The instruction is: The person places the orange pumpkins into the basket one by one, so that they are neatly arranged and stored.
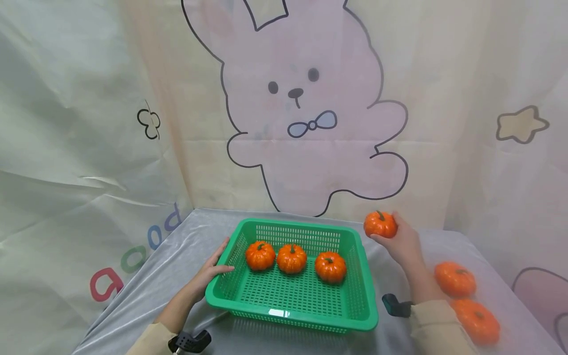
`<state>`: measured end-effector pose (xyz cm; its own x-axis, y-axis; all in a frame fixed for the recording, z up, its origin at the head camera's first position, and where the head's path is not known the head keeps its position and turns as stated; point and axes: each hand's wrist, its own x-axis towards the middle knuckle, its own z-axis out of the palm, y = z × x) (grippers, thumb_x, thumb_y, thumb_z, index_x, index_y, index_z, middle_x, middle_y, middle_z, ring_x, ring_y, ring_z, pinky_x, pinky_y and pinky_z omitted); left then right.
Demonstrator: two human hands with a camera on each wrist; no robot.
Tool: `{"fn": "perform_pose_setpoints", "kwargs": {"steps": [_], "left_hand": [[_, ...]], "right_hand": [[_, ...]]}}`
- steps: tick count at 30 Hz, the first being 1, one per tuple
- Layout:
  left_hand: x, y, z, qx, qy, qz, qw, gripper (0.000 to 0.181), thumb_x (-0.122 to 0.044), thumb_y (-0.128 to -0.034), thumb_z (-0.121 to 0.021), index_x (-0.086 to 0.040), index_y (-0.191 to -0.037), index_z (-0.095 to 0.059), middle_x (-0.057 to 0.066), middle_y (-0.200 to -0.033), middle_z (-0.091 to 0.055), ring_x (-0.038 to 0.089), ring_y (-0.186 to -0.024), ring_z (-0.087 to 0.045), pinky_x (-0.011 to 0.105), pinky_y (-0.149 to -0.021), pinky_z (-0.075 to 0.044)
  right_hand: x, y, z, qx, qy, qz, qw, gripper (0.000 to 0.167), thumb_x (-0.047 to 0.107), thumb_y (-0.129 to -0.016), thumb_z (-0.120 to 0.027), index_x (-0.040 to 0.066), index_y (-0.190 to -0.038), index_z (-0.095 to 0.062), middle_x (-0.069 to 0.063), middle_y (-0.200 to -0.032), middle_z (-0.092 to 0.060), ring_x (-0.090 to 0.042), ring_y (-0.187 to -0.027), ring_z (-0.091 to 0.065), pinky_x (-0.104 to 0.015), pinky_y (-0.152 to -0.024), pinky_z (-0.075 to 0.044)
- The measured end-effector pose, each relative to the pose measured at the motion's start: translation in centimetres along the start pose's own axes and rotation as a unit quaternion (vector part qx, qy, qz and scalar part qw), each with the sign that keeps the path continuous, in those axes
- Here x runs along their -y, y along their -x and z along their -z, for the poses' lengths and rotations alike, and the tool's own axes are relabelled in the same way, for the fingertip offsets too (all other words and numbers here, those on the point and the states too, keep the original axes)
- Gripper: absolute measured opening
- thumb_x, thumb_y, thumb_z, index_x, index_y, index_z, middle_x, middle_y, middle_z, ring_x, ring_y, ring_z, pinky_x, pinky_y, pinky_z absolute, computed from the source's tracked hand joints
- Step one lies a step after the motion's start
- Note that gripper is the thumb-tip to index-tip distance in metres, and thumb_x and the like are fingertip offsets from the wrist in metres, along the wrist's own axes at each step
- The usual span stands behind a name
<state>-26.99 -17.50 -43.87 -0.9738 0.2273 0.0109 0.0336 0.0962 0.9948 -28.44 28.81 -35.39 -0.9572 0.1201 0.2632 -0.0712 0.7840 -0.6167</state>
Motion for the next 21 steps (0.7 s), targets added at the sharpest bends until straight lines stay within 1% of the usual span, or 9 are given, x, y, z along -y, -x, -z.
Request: {"fn": "perform_pose_setpoints", "kwargs": {"steps": [6, 11, 16, 21], "left_hand": [[-0.1, 0.0, -0.1, -0.002, 0.003, 0.002, 1.0000, 0.084, -0.008, -0.0850, -0.057, -0.021, -0.152, -0.007, 0.008, -0.159, 0.000, 0.034, -0.143, -0.007, 0.055, -0.109, -0.023], [-0.1, 0.0, -0.1, 0.000, 0.003, 0.005, 1.0000, 0.085, -0.007, -0.0848, -0.057, -0.021, -0.152, -0.007, 0.007, -0.159, 0.001, 0.033, -0.143, -0.007, 0.054, -0.110, -0.023], [-0.1, 0.1, -0.1, -0.002, 0.002, 0.003, 1.0000, 0.085, -0.007, -0.0845, -0.057, -0.022, -0.152, -0.007, 0.008, -0.158, 0.001, 0.034, -0.143, -0.006, 0.055, -0.110, -0.021], [-0.1, 0.1, -0.1, -0.003, 0.003, 0.003, 1.0000, 0.084, -0.008, -0.0845, -0.057, -0.022, -0.152, -0.008, 0.008, -0.158, 0.000, 0.034, -0.143, -0.007, 0.055, -0.109, -0.022]], "right_hand": [[1.3, -0.2, -0.5, 0.010, -0.011, 0.013, 0.9998, 0.096, 0.036, -0.082, -0.069, -0.004, -0.147, -0.012, -0.033, -0.146, -0.023, -0.053, -0.125, -0.032, -0.062, -0.097, -0.034], [1.9, -0.1, -1.0, 0.021, -0.001, 0.025, 0.9995, 0.094, 0.032, -0.081, -0.071, -0.006, -0.146, -0.014, -0.033, -0.146, -0.024, -0.052, -0.125, -0.033, -0.061, -0.097, -0.034], [2.3, -0.2, -1.0, 0.017, 0.002, 0.039, 0.9991, 0.092, 0.027, -0.081, -0.071, -0.006, -0.146, -0.014, -0.033, -0.145, -0.026, -0.052, -0.125, -0.034, -0.061, -0.098, -0.034], [2.9, -0.3, -0.6, 0.004, 0.005, 0.054, 0.9985, 0.091, 0.024, -0.080, -0.071, -0.007, -0.145, -0.016, -0.033, -0.144, -0.028, -0.052, -0.123, -0.036, -0.060, -0.096, -0.035]]}}
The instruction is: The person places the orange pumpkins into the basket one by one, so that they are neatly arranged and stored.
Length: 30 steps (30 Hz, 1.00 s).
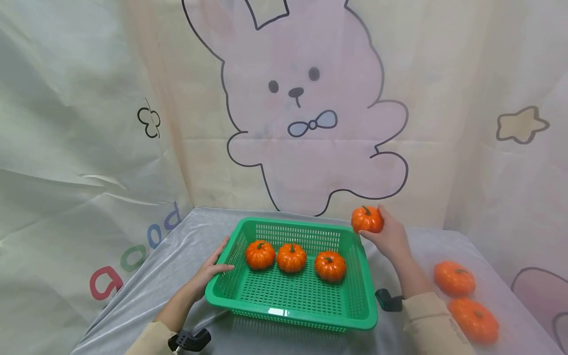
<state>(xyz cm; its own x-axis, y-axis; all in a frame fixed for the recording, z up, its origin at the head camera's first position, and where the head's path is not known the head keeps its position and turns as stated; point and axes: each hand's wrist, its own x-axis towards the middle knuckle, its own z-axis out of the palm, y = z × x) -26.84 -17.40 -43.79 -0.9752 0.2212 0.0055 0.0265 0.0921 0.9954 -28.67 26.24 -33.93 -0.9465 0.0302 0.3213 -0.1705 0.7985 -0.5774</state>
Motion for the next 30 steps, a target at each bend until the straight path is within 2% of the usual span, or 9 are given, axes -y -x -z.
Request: {"fn": "perform_pose_setpoints", "kwargs": {"steps": [6, 14, 21, 30], "left_hand": [[0.0, 0.0, 0.1, -0.002, -0.003, 0.002, 1.0000, 0.084, -0.008, -0.0848, -0.057, -0.023, -0.152, -0.008, 0.008, -0.158, 0.000, 0.034, -0.143, -0.007, 0.055, -0.109, -0.023], [0.2, -0.1, 0.2, 0.004, -0.005, -0.009, 0.9999, 0.086, -0.007, -0.0839, -0.058, -0.018, -0.152, -0.006, 0.010, -0.158, 0.002, 0.035, -0.143, -0.003, 0.056, -0.111, -0.016], [0.3, -0.2, 0.1, 0.003, 0.003, -0.004, 1.0000, 0.086, -0.008, -0.0841, -0.058, -0.020, -0.152, -0.007, 0.007, -0.159, 0.001, 0.033, -0.144, -0.004, 0.054, -0.111, -0.020], [0.2, -0.1, 0.1, 0.003, 0.001, -0.003, 1.0000, 0.084, -0.009, -0.0853, -0.058, -0.024, -0.152, -0.008, 0.006, -0.159, 0.000, 0.033, -0.143, -0.007, 0.052, -0.109, -0.025]], "right_hand": [[0.7, -0.6, 0.0, -0.006, 0.003, 0.014, 0.9999, 0.090, 0.023, -0.079, -0.072, -0.007, -0.145, -0.018, -0.034, -0.143, -0.030, -0.051, -0.122, -0.038, -0.060, -0.095, -0.037], [2.9, -1.2, -1.2, 0.008, -0.017, 0.026, 0.9995, 0.088, 0.020, -0.080, -0.073, -0.005, -0.146, -0.020, -0.033, -0.142, -0.033, -0.049, -0.122, -0.040, -0.058, -0.096, -0.038], [4.3, -1.5, -2.7, 0.038, -0.020, 0.044, 0.9981, 0.088, 0.019, -0.080, -0.072, -0.005, -0.146, -0.020, -0.031, -0.144, -0.032, -0.047, -0.124, -0.039, -0.058, -0.098, -0.037], [5.6, -1.8, -4.9, 0.049, -0.006, 0.086, 0.9951, 0.085, 0.022, -0.078, -0.074, -0.004, -0.144, -0.027, -0.029, -0.141, -0.039, -0.046, -0.120, -0.045, -0.056, -0.093, -0.042]]}}
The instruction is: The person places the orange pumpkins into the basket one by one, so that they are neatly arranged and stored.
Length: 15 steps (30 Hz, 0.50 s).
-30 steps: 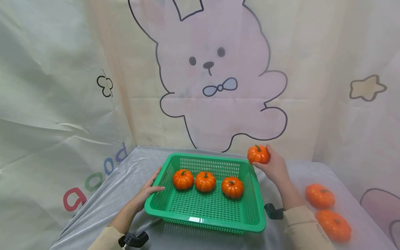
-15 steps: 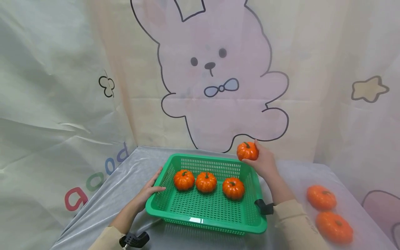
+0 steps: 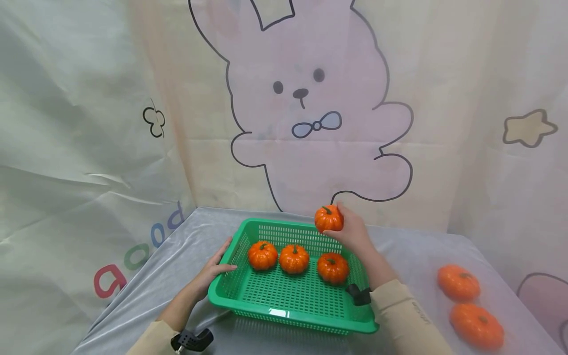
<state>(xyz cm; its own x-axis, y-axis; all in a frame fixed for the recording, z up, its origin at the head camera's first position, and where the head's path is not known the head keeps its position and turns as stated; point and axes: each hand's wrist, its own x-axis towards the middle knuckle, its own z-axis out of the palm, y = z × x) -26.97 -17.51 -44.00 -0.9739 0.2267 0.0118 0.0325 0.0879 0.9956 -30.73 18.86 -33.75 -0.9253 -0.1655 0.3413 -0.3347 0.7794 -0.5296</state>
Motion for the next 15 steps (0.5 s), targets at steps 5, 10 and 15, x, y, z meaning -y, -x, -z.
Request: {"fn": "perform_pose_setpoints", "kwargs": {"steps": [5, 10, 15], "left_hand": [[0.0, -0.1, -0.1, 0.000, 0.000, 0.000, 1.0000, 0.085, -0.009, -0.0853, -0.058, -0.023, -0.152, -0.008, 0.006, -0.159, 0.000, 0.033, -0.144, -0.007, 0.053, -0.109, -0.024], [0.0, -0.1, -0.1, -0.001, 0.003, 0.002, 1.0000, 0.084, -0.008, -0.0856, -0.058, -0.025, -0.152, -0.009, 0.005, -0.159, 0.000, 0.031, -0.144, -0.007, 0.052, -0.109, -0.025], [0.0, 0.1, 0.0, -0.006, -0.001, 0.002, 1.0000, 0.084, -0.010, -0.0853, -0.058, -0.026, -0.151, -0.009, 0.005, -0.159, -0.001, 0.032, -0.144, -0.008, 0.052, -0.109, -0.026]], "right_hand": [[0.5, 0.0, -1.0, -0.001, -0.011, 0.023, 0.9997, 0.084, 0.019, -0.076, -0.076, -0.007, -0.142, -0.031, -0.030, -0.140, -0.039, -0.046, -0.120, -0.046, -0.055, -0.092, -0.043], [0.9, 0.0, -1.8, 0.011, -0.014, 0.035, 0.9992, 0.083, 0.018, -0.076, -0.076, -0.008, -0.141, -0.032, -0.029, -0.139, -0.042, -0.045, -0.118, -0.049, -0.053, -0.091, -0.045], [1.7, -0.1, -2.7, 0.028, -0.015, 0.045, 0.9985, 0.082, 0.020, -0.076, -0.076, -0.005, -0.142, -0.033, -0.027, -0.136, -0.046, -0.042, -0.114, -0.052, -0.051, -0.088, -0.048]]}}
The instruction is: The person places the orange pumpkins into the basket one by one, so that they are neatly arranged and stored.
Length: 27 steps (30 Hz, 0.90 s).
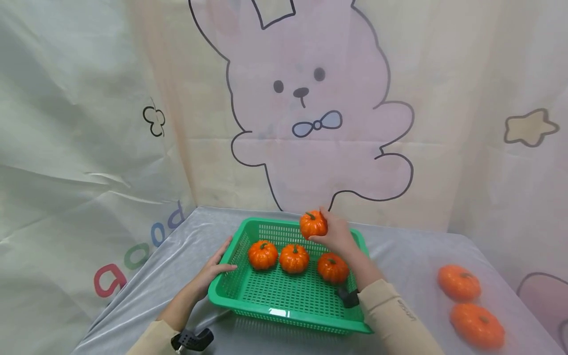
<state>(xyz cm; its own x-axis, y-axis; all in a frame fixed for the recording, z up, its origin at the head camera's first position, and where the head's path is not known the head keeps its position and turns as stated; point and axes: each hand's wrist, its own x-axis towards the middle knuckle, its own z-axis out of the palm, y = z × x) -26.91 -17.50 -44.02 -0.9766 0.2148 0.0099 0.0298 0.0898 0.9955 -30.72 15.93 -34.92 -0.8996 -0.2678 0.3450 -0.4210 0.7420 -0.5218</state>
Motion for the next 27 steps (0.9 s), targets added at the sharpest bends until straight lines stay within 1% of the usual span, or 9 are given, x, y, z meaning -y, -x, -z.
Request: {"fn": "perform_pose_setpoints", "kwargs": {"steps": [6, 11, 15, 19, 23, 27], "left_hand": [[0.0, 0.0, -0.1, 0.001, 0.001, 0.001, 1.0000, 0.085, -0.010, -0.0851, -0.059, -0.025, -0.152, -0.009, 0.006, -0.159, -0.001, 0.032, -0.143, -0.009, 0.050, -0.107, -0.028], [-0.1, -0.1, 0.0, 0.002, 0.001, 0.002, 1.0000, 0.084, -0.010, -0.0853, -0.059, -0.026, -0.152, -0.009, 0.006, -0.159, -0.001, 0.032, -0.143, -0.011, 0.049, -0.106, -0.030], [0.0, -0.1, 0.0, 0.002, 0.001, 0.003, 1.0000, 0.084, -0.010, -0.0856, -0.058, -0.025, -0.152, -0.008, 0.005, -0.159, -0.001, 0.032, -0.142, -0.012, 0.049, -0.105, -0.032], [0.0, -0.1, 0.0, 0.003, -0.001, 0.001, 1.0000, 0.085, -0.010, -0.0854, -0.059, -0.024, -0.152, -0.008, 0.006, -0.159, -0.001, 0.032, -0.143, -0.011, 0.050, -0.106, -0.031], [0.1, -0.1, 0.0, 0.004, 0.000, -0.001, 1.0000, 0.084, -0.010, -0.0856, -0.059, -0.026, -0.152, -0.009, 0.005, -0.159, -0.001, 0.032, -0.143, -0.012, 0.049, -0.106, -0.031], [0.1, -0.1, 0.1, 0.005, 0.000, 0.000, 1.0000, 0.084, -0.009, -0.0858, -0.058, -0.026, -0.151, -0.009, 0.006, -0.159, -0.001, 0.032, -0.143, -0.011, 0.050, -0.106, -0.031]], "right_hand": [[0.9, 0.1, -1.1, 0.031, -0.024, 0.010, 0.9992, 0.083, 0.019, -0.076, -0.076, -0.004, -0.143, -0.032, -0.026, -0.135, -0.047, -0.040, -0.114, -0.053, -0.049, -0.088, -0.049], [1.7, 0.1, -1.9, 0.058, -0.038, 0.004, 0.9976, 0.083, 0.019, -0.076, -0.076, -0.001, -0.144, -0.031, -0.022, -0.136, -0.048, -0.036, -0.114, -0.054, -0.047, -0.089, -0.048], [2.3, 0.1, -2.5, 0.078, -0.050, 0.003, 0.9957, 0.084, 0.020, -0.076, -0.077, 0.001, -0.144, -0.031, -0.019, -0.140, -0.045, -0.035, -0.117, -0.052, -0.047, -0.092, -0.047], [2.7, 0.1, -3.1, 0.098, -0.060, -0.001, 0.9934, 0.087, 0.022, -0.075, -0.077, 0.004, -0.145, -0.030, -0.017, -0.143, -0.043, -0.034, -0.121, -0.050, -0.046, -0.094, -0.046], [3.2, 0.1, -3.8, 0.113, -0.059, 0.004, 0.9918, 0.087, 0.023, -0.074, -0.078, 0.005, -0.146, -0.031, -0.015, -0.144, -0.043, -0.032, -0.122, -0.050, -0.044, -0.094, -0.046], [3.8, 0.2, -4.3, 0.125, -0.062, 0.014, 0.9901, 0.086, 0.021, -0.074, -0.078, 0.004, -0.145, -0.032, -0.015, -0.143, -0.043, -0.031, -0.121, -0.051, -0.043, -0.093, -0.047]]}}
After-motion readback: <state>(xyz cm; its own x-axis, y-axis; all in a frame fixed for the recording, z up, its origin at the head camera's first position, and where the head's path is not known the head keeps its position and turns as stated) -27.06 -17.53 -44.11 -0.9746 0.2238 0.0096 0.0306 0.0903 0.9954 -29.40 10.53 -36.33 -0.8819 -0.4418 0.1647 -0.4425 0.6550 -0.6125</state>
